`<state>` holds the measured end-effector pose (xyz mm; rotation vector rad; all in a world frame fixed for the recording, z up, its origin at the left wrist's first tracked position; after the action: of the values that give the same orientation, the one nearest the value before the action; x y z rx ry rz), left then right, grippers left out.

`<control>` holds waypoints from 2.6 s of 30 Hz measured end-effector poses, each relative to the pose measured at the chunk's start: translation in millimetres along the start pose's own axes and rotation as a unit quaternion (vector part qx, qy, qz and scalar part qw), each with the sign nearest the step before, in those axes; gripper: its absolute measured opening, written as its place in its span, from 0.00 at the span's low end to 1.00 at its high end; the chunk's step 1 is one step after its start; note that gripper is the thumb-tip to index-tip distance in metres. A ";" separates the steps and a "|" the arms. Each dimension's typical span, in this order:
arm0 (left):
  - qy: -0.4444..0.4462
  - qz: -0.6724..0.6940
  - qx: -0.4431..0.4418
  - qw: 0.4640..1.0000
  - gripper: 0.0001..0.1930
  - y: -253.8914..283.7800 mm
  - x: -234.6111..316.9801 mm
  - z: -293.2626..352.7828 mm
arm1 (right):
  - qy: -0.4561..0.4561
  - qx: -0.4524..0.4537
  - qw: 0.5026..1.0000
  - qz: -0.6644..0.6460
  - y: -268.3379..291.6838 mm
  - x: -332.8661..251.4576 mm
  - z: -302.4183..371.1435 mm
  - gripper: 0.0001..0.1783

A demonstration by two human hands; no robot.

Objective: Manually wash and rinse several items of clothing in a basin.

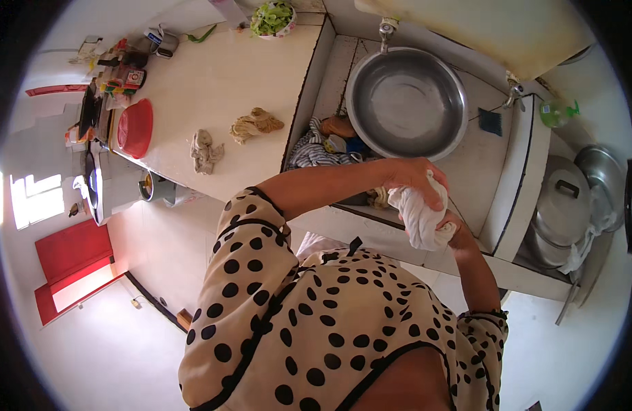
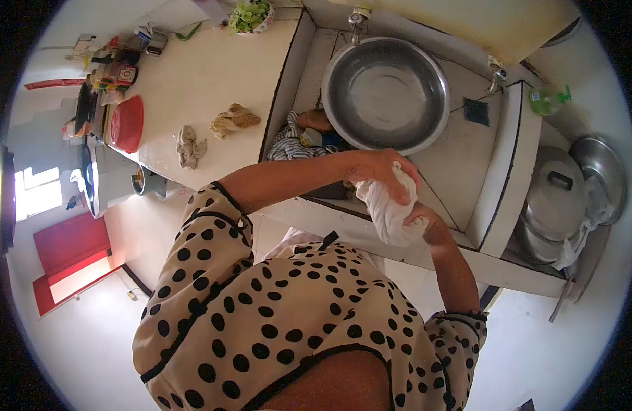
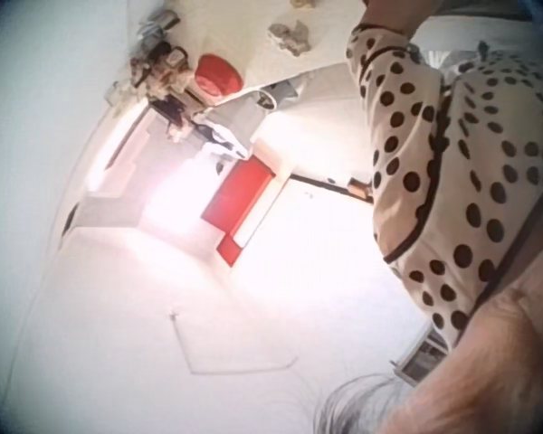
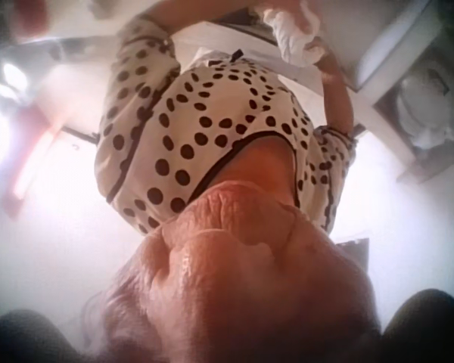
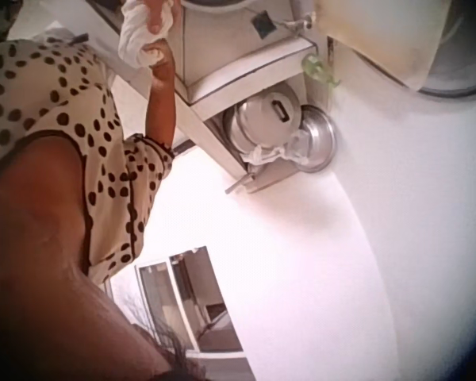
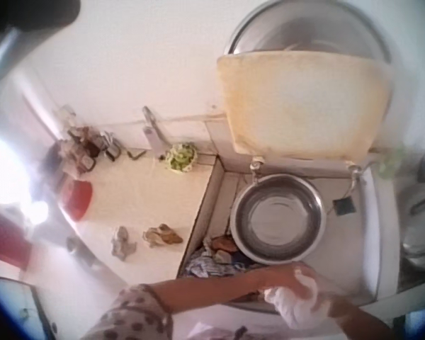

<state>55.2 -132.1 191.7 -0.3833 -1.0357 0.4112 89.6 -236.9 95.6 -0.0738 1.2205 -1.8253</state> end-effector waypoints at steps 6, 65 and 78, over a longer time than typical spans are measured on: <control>-0.057 -0.051 0.204 0.976 0.20 23.0 21.3 -0.7 | 0.298 -0.189 0.896 0.269 -7.1 -38.5 35.6 0.34; 0.005 0.404 0.091 0.910 0.33 29.4 -67.1 -120.7 | 0.577 0.259 0.603 0.486 -64.3 -163.1 104.4 0.07; -0.275 -0.222 0.467 0.811 0.48 -27.4 55.5 -34.2 | 0.376 0.266 0.806 -0.371 57.3 -96.5 63.8 0.14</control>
<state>114.2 -131.7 230.8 0.9102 -1.2953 0.5642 214.5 -219.7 123.7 0.6370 1.2041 -3.0202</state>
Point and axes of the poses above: each hand's wrist, its own z-axis away from the middle knuckle, its own y-axis out of the back of the hand, x = y × z, the point moved 9 cm from there along -z, towards the middle knuckle, and after that the axes turned 1 degree about x, right-handed, at the moved point
